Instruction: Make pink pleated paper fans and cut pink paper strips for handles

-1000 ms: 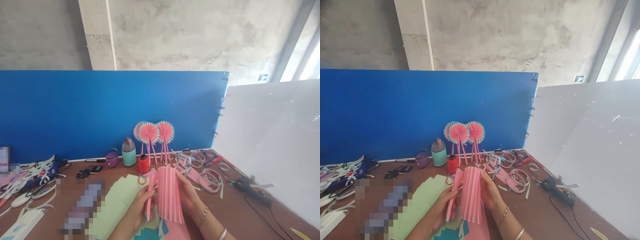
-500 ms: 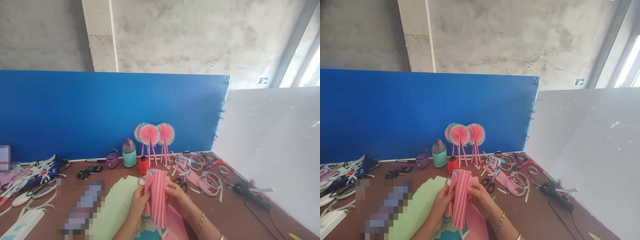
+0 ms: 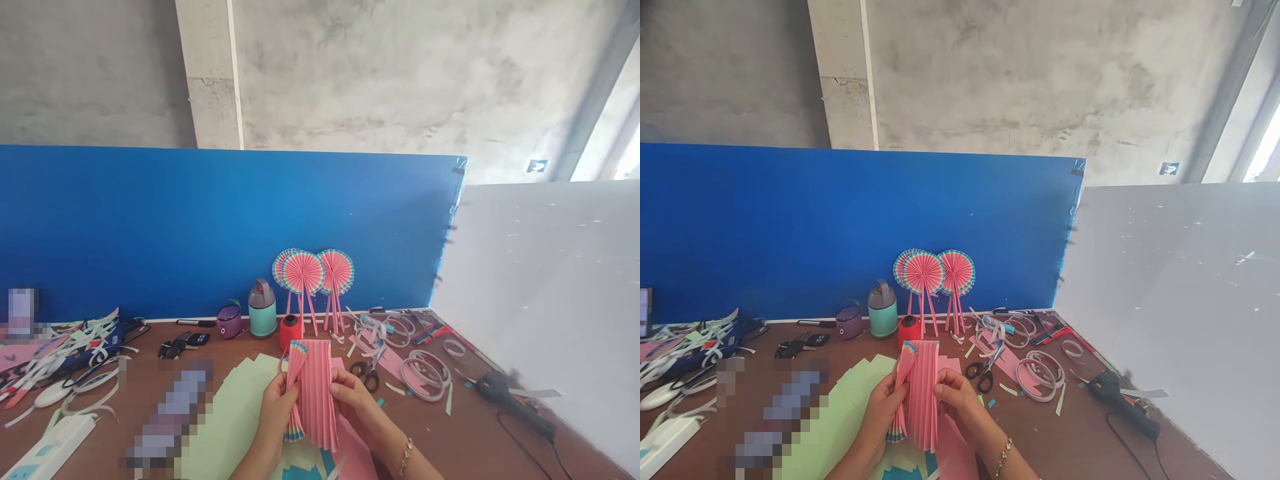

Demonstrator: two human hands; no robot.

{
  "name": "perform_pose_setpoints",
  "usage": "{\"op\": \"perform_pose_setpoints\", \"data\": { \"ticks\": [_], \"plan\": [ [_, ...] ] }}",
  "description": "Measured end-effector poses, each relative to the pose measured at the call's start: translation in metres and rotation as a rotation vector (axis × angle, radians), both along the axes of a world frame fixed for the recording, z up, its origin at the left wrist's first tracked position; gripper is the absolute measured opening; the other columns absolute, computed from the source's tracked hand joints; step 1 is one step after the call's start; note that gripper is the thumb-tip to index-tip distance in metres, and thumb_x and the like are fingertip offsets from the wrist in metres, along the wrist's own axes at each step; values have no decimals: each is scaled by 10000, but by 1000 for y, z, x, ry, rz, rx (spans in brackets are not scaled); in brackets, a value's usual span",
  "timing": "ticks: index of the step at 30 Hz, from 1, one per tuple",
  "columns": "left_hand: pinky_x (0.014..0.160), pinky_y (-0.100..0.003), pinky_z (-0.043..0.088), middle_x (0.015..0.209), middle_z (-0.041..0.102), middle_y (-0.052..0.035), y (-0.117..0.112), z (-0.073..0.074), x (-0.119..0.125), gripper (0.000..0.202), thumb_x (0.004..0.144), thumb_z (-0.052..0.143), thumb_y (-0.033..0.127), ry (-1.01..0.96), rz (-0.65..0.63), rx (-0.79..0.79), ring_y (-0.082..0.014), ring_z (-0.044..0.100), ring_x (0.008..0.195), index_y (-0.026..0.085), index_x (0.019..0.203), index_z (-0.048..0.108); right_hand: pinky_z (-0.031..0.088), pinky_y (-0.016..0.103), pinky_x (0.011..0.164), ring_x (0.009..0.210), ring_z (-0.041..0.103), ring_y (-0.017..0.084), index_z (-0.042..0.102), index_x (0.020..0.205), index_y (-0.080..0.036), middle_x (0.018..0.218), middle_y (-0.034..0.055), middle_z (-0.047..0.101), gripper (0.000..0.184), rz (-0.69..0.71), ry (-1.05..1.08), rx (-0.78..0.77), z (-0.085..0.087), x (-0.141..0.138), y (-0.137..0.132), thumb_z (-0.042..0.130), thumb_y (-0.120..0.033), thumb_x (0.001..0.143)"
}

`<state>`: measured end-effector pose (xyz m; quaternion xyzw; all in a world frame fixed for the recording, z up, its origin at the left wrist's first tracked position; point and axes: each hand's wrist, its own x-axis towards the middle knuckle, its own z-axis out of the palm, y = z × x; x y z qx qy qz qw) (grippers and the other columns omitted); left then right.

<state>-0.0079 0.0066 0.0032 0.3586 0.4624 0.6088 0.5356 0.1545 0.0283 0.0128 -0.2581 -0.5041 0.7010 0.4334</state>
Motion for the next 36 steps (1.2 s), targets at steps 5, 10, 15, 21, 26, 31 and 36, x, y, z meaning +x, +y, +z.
{"op": "perform_pose_setpoints", "data": {
  "ticks": [5,10,15,21,26,31,36],
  "plan": [
    [693,-280,452,737,670,-23,1,-3,1,210,656,605,265,26,-2,21,-195,614,715,142,825,619,265,190,476,457,411,54,565,669,-143,543,-32,524,301,44,36,-73,-5,-1,3,770,-360,631],
    [613,-254,434,719,653,-16,1,-5,1,215,654,578,233,89,14,18,-157,560,626,133,841,608,268,198,508,496,415,59,578,681,-135,587,-20,538,296,27,27,-72,-1,-2,0,762,-361,633],
    [580,-240,418,677,640,-4,1,-3,3,212,658,567,221,115,3,14,-145,535,599,130,843,616,257,203,500,474,398,57,541,609,-144,542,-38,505,318,1,-39,-69,-3,-3,2,768,-367,598],
    [579,-244,429,718,650,-24,-4,1,7,242,615,660,284,69,-67,7,-183,577,676,139,808,643,256,207,498,484,383,65,533,588,-160,506,-57,475,340,-106,-178,-28,-6,-6,4,769,-404,577],
    [496,-212,361,569,574,25,-7,4,10,281,565,728,356,36,-143,-29,-109,475,505,135,713,640,286,208,516,490,392,65,536,597,-156,524,-53,499,366,-90,-153,-20,-15,-9,7,790,-417,552],
    [418,-190,229,386,406,89,-10,12,12,328,538,762,415,11,-196,-54,-52,294,382,143,668,633,396,253,614,618,544,137,622,787,-156,669,-4,613,411,-41,-67,-9,-18,-12,6,797,-429,535],
    [417,-190,200,380,421,72,-11,11,9,365,553,760,459,-16,-255,-66,-46,296,382,131,669,649,404,255,612,568,557,130,630,684,-134,612,8,628,330,-26,-116,-55,-13,-9,3,772,-417,591]
  ]
}}
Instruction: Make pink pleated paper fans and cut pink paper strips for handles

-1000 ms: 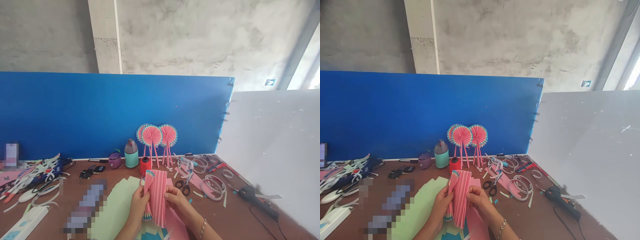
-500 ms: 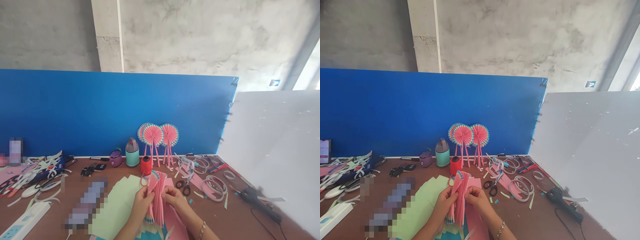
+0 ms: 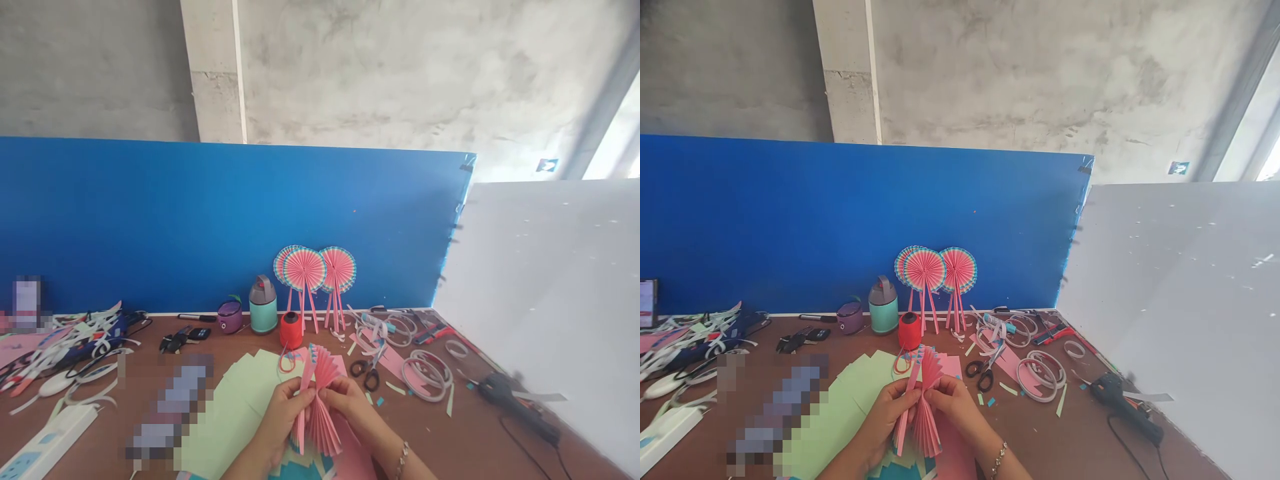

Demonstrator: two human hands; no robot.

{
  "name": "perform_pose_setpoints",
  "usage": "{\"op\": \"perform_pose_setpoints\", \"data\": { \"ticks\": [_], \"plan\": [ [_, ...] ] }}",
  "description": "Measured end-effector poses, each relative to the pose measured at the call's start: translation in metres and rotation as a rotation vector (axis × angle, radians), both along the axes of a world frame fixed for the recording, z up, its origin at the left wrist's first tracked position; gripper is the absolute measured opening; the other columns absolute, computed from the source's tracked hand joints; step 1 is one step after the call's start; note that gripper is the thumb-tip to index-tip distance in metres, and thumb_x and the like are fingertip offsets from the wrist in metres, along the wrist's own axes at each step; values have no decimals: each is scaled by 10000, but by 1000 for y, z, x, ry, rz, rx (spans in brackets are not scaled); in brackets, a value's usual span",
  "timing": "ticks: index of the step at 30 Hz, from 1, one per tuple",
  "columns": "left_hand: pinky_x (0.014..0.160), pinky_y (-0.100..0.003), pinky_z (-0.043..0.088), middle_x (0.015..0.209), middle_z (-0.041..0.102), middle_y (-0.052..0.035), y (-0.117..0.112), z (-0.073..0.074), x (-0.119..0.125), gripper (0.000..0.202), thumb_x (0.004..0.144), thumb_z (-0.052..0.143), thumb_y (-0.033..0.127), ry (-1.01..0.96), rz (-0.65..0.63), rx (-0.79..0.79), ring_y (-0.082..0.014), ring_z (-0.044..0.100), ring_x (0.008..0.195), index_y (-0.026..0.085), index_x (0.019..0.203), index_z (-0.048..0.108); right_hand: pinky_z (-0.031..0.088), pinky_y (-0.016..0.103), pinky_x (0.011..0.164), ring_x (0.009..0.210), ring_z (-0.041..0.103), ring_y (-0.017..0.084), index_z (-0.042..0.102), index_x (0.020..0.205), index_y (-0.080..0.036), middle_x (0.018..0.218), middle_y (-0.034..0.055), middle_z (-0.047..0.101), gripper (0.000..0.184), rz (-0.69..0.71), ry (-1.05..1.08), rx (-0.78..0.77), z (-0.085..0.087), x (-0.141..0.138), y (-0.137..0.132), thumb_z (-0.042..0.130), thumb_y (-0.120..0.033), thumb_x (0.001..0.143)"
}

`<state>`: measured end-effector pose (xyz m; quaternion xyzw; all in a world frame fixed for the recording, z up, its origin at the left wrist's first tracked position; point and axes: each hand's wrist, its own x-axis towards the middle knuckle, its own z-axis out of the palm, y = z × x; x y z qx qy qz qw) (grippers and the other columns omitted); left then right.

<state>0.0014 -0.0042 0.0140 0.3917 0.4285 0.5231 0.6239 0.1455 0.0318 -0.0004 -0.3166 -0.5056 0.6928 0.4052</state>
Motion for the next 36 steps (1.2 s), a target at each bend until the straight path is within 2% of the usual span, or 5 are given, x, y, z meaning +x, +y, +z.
{"op": "perform_pose_setpoints", "data": {
  "ticks": [11,19,24,30,36],
  "plan": [
    [625,-235,397,871,637,-45,2,-1,-9,455,697,637,445,34,122,34,-137,523,708,170,1059,622,422,288,764,712,613,151,672,811,-151,746,33,668,242,115,341,-143,19,11,-9,764,-298,643],
    [559,-233,387,700,614,-3,6,-11,-3,467,666,634,452,60,53,41,-129,545,577,140,1013,603,426,327,771,769,621,195,673,766,-157,681,35,648,259,162,303,-86,19,6,-14,786,-325,605],
    [476,-220,359,670,593,8,8,-14,-5,370,671,614,472,119,100,23,-104,492,484,153,857,601,454,300,686,617,607,145,667,753,-145,655,23,642,231,143,312,-100,19,9,-13,774,-310,631],
    [539,-221,406,690,538,21,5,-11,0,307,664,650,413,74,-5,115,-110,508,557,171,830,560,473,319,635,568,625,156,648,883,-160,717,30,668,339,85,261,-137,13,5,-10,788,-319,619],
    [625,-232,425,713,508,17,-1,-12,6,152,719,604,280,78,-51,251,-121,507,642,178,805,532,477,304,623,573,626,152,645,837,-137,710,36,670,331,22,220,-169,8,3,-6,793,-324,607]
  ]
}}
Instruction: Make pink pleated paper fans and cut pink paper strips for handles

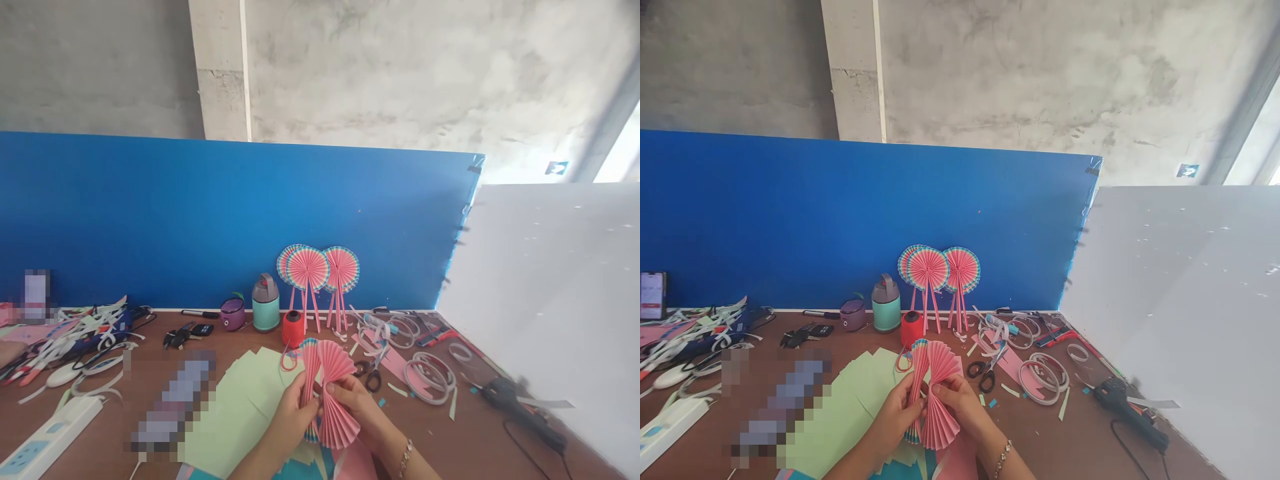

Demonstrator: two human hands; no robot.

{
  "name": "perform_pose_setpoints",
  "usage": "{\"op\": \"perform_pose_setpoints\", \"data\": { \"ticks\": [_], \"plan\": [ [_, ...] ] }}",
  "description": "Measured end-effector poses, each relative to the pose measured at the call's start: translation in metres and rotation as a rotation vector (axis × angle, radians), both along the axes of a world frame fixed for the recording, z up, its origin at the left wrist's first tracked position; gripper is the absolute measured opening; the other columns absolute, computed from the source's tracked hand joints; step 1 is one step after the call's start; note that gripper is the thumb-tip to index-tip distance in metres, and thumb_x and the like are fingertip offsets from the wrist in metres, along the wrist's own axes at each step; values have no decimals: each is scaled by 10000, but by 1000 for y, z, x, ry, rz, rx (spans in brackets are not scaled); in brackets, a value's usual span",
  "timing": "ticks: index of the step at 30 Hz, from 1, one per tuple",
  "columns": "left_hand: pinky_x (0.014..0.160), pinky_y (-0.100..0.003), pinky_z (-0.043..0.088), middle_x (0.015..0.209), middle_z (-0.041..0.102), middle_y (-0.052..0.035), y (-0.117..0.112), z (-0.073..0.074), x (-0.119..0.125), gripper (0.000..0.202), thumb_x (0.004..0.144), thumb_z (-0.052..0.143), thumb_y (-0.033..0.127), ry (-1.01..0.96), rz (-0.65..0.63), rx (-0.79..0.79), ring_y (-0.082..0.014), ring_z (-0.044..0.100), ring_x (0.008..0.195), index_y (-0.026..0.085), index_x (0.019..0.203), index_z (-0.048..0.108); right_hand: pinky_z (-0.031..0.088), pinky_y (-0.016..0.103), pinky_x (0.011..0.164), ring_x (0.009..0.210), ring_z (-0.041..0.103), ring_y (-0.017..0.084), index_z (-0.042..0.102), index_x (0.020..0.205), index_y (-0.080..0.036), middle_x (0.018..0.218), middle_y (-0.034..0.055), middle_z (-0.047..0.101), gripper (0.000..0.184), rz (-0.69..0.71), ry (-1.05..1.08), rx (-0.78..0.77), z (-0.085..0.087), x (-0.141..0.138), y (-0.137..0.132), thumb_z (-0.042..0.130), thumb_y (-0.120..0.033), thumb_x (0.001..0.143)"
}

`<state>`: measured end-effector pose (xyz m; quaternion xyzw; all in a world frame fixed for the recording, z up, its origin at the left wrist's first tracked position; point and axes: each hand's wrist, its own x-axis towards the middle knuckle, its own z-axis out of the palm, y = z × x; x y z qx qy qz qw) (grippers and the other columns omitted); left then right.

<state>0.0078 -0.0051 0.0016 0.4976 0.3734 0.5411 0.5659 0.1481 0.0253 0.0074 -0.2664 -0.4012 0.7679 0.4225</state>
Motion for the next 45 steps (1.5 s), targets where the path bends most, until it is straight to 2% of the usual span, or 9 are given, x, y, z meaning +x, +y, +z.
{"op": "perform_pose_setpoints", "data": {
  "ticks": [4,11,14,17,20,24,32,38,45],
  "plan": [
    [595,-231,412,739,540,8,1,1,-3,192,708,603,313,31,26,-34,-122,508,627,178,837,555,455,289,594,531,592,136,630,784,-141,650,14,652,312,-26,-36,47,-3,2,5,780,-347,604],
    [397,-194,263,586,513,37,7,0,-11,249,669,614,404,-29,193,-169,-82,405,444,184,775,569,345,246,555,541,503,127,506,706,-183,575,10,617,374,-168,-277,394,1,1,6,686,-509,675],
    [390,-185,246,483,416,72,4,2,-10,270,692,621,441,-121,203,-204,-70,348,420,179,740,572,320,233,550,581,477,122,506,717,-184,640,8,593,282,-280,-442,541,6,0,-2,614,-442,755],
    [402,-181,279,558,478,58,1,5,-8,341,710,624,479,-216,227,-262,-60,368,437,172,855,596,296,218,520,570,431,109,488,678,-193,637,-23,507,206,-346,-504,615,9,-2,-9,615,-345,737],
    [377,-189,266,671,546,29,0,8,-7,498,704,605,556,-244,229,-270,-68,394,456,176,1024,572,311,217,531,585,454,113,414,643,-207,629,-41,445,225,-352,-441,586,7,-3,-9,608,-295,716],
    [385,-195,311,685,559,17,0,10,-5,556,675,591,612,-166,216,-253,-88,417,484,171,1010,549,324,231,538,568,453,125,295,586,-223,574,-48,418,312,-401,-456,510,1,-2,-2,582,-271,702],
    [438,-179,307,529,394,87,-2,4,4,389,676,633,516,-4,171,-169,-82,382,477,191,859,523,278,227,516,541,357,101,448,606,-192,575,-46,418,252,-380,-618,581,-3,-2,-1,599,-341,743],
    [464,-193,308,524,408,88,1,4,-1,370,697,630,480,-2,217,-185,-80,382,461,183,896,534,286,228,530,537,356,99,516,625,-176,574,-41,426,352,-242,-399,441,8,-5,-7,626,-494,728],
    [575,-215,378,746,579,3,-1,9,-3,416,666,677,448,-53,198,-172,-105,499,594,173,963,580,382,247,660,706,541,154,516,707,-191,718,13,610,319,-142,-122,262,14,-5,-7,736,-417,661]
  ]
}}
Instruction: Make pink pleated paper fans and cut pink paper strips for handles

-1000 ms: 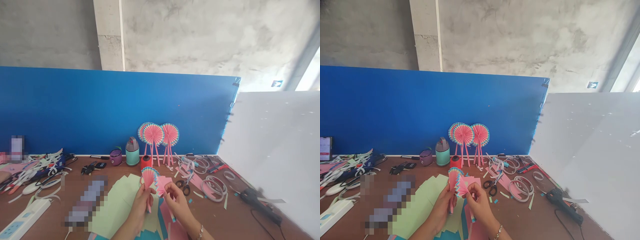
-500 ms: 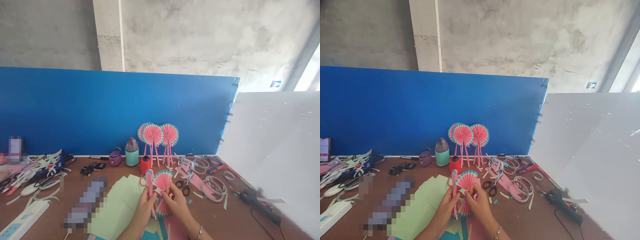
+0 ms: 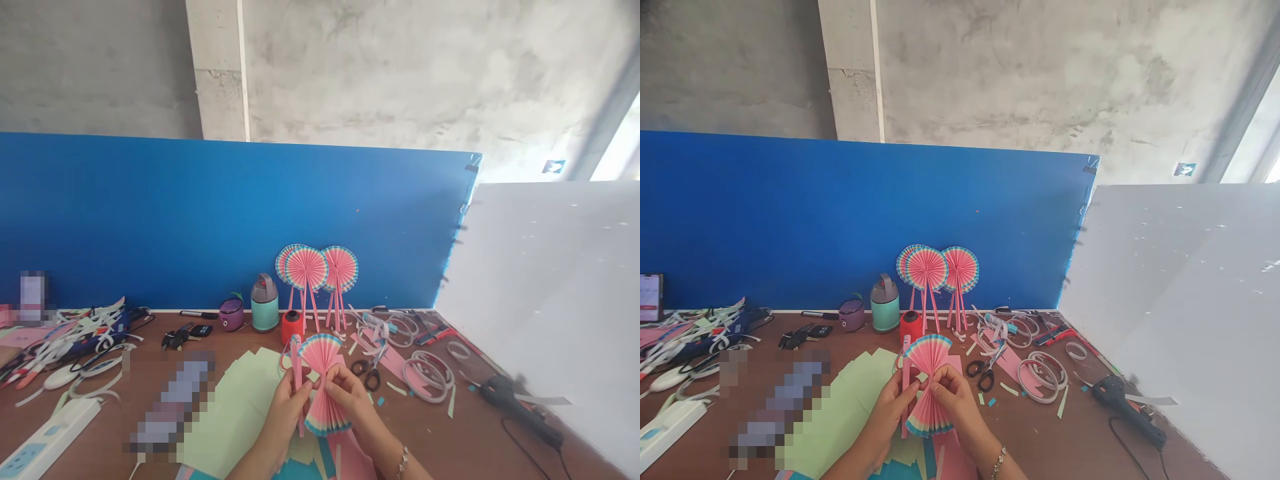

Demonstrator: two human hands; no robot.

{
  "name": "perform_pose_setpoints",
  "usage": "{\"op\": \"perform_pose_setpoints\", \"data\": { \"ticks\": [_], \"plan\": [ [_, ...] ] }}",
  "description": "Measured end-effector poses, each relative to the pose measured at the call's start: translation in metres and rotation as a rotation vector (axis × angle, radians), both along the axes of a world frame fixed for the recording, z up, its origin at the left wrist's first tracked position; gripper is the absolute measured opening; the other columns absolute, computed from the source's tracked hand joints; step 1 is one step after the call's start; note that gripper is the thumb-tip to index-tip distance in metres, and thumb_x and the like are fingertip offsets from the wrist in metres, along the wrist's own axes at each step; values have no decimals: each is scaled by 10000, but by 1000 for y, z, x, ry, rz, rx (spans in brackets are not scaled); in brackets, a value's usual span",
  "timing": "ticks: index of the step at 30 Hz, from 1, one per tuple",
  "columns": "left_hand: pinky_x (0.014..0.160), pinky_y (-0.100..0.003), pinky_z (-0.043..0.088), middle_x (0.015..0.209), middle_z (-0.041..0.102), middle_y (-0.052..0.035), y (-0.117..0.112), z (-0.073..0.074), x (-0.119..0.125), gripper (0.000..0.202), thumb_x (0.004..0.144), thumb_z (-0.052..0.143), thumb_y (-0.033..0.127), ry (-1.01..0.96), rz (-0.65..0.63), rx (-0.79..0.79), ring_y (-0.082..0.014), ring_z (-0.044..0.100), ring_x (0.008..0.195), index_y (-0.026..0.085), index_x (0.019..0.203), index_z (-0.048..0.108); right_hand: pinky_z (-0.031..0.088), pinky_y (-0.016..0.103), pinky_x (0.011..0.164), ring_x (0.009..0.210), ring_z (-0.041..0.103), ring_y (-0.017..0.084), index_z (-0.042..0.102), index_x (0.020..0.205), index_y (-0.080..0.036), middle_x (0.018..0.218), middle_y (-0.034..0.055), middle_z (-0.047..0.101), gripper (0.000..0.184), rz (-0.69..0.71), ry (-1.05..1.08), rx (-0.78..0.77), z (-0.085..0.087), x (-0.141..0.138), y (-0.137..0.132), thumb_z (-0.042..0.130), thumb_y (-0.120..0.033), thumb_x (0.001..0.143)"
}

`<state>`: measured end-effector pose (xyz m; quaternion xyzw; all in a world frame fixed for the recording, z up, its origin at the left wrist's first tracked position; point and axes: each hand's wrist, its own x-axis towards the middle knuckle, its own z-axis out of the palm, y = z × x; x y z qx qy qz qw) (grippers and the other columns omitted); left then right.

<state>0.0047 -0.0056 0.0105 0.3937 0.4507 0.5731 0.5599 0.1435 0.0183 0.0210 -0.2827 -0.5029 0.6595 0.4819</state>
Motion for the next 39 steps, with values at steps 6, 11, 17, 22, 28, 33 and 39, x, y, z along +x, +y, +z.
{"op": "perform_pose_setpoints", "data": {
  "ticks": [6,11,17,22,28,33,39],
  "plan": [
    [486,-205,311,643,497,47,1,-1,-3,454,669,682,442,-85,25,-65,-67,375,484,171,1010,554,405,265,617,597,559,151,548,760,-184,649,8,625,407,40,105,-41,-24,6,28,803,-402,528],
    [474,-207,325,774,549,8,0,2,-5,378,729,606,398,-220,9,-67,-79,426,535,187,1036,543,422,261,589,630,598,185,602,780,-155,588,7,599,330,-44,84,-196,-32,6,29,750,-350,559],
    [552,-236,403,855,597,-35,-4,4,-3,333,729,596,411,-189,-25,-71,-153,538,737,187,972,562,358,219,458,462,509,125,571,750,-158,516,-10,562,305,-64,-33,-226,-27,-1,17,663,-428,640],
    [553,-240,401,786,576,-22,-3,4,-4,252,739,596,420,-118,-15,-60,-150,516,709,191,838,560,214,196,391,389,263,61,449,562,-186,443,-73,321,433,-26,-4,-254,-18,3,17,484,-589,715],
    [549,-224,369,601,454,37,1,2,-6,231,748,600,401,-197,30,-40,-107,441,572,186,703,530,270,201,443,452,295,72,409,561,-185,533,-51,347,352,-63,64,-254,-8,10,13,427,-475,760],
    [497,-211,326,553,362,77,3,-1,-10,421,731,632,483,-248,44,-48,-85,379,503,164,999,568,335,213,469,485,416,103,490,642,-187,548,-33,448,327,-95,-156,-250,-28,10,23,441,-487,761],
    [442,-200,279,531,382,83,1,4,-10,421,691,660,516,-225,15,-50,-57,322,439,172,914,562,408,322,899,1104,514,238,527,1184,-195,1189,71,582,528,-244,-550,160,-41,12,26,622,-389,701]
  ]
}}
